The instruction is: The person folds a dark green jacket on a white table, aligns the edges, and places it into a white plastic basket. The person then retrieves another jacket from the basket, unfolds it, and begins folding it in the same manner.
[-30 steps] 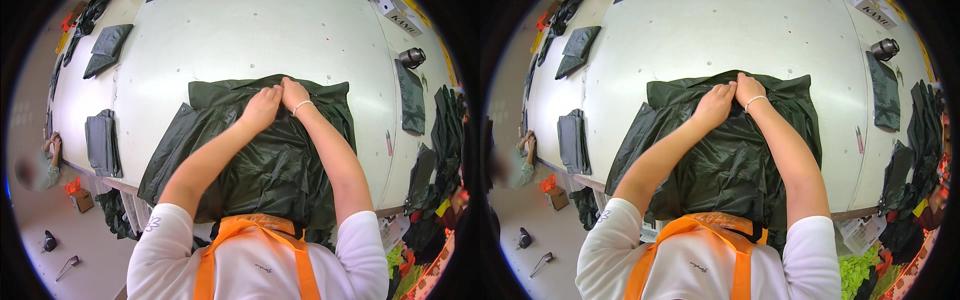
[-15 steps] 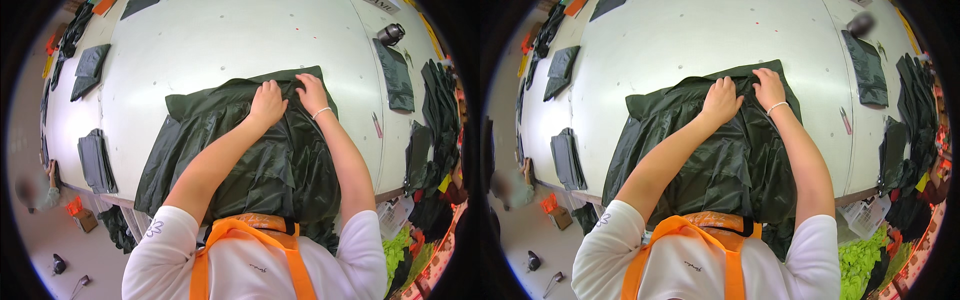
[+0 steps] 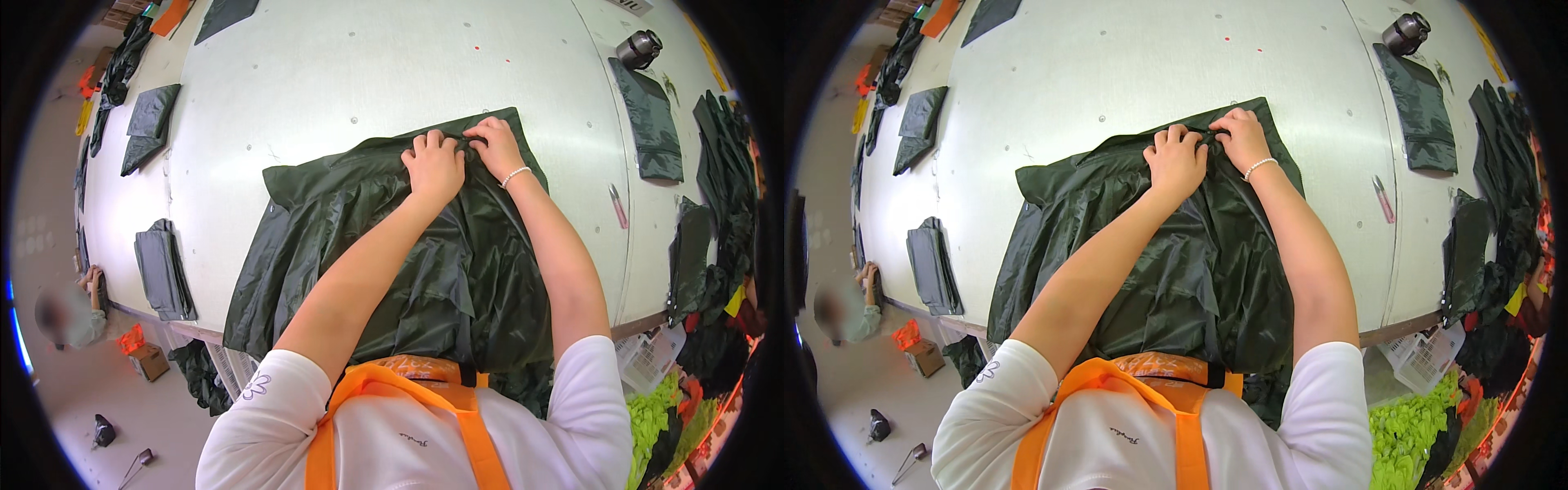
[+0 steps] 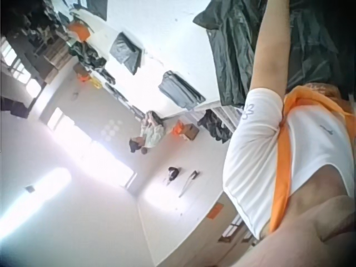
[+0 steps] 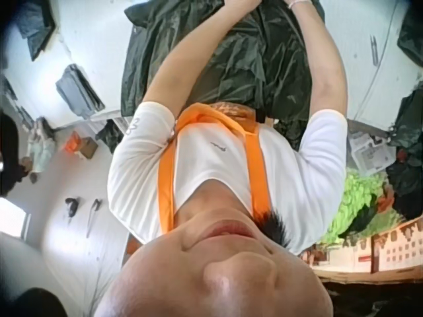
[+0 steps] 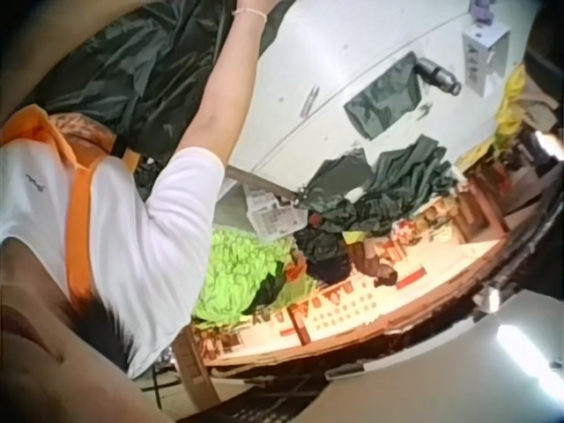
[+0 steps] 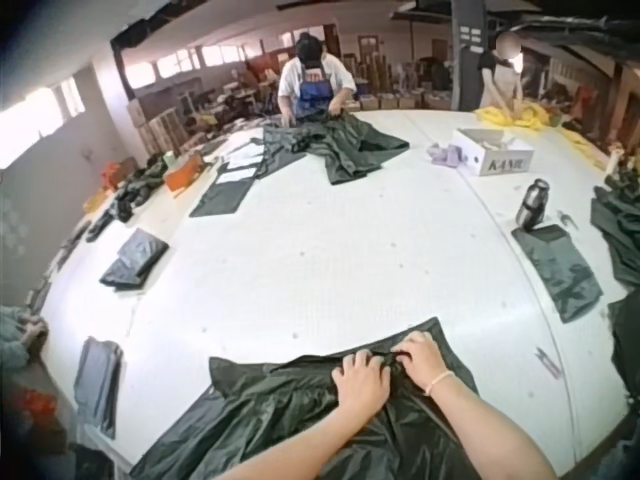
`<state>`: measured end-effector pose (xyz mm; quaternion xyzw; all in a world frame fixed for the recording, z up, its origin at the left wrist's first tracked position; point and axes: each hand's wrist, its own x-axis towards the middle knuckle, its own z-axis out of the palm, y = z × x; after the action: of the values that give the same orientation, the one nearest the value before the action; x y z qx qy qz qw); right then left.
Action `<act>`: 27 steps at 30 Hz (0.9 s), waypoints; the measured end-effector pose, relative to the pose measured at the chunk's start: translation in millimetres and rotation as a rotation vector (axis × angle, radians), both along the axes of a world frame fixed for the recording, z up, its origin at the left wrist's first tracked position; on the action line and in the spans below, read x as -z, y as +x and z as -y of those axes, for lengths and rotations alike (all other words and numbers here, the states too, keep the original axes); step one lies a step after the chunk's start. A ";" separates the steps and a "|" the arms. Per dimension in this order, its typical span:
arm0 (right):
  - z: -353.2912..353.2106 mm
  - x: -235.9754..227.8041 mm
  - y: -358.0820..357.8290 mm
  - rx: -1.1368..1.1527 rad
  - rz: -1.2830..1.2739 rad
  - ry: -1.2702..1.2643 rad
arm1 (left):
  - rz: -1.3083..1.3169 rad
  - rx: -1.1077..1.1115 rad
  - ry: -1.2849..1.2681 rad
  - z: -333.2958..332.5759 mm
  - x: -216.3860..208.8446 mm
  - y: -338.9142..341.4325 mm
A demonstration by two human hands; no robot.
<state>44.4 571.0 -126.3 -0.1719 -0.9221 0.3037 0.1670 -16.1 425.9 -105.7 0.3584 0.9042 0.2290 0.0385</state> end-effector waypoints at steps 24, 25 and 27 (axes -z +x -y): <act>-0.8 -44.1 14.6 -0.020 -0.064 0.329 | 0.020 -0.183 0.335 42.8 -21.9 -50.9; -5.0 -45.2 18.6 0.004 -0.062 0.330 | -0.019 -0.216 0.298 61.1 -21.9 -57.0; -16.1 -35.9 32.0 0.043 -0.012 0.337 | -0.048 -0.292 0.213 106.7 -17.8 -72.8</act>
<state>76.4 587.1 -90.4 -0.1592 -0.9552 0.1422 0.2052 -89.0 319.2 -87.9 0.2307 0.9179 0.3183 -0.0548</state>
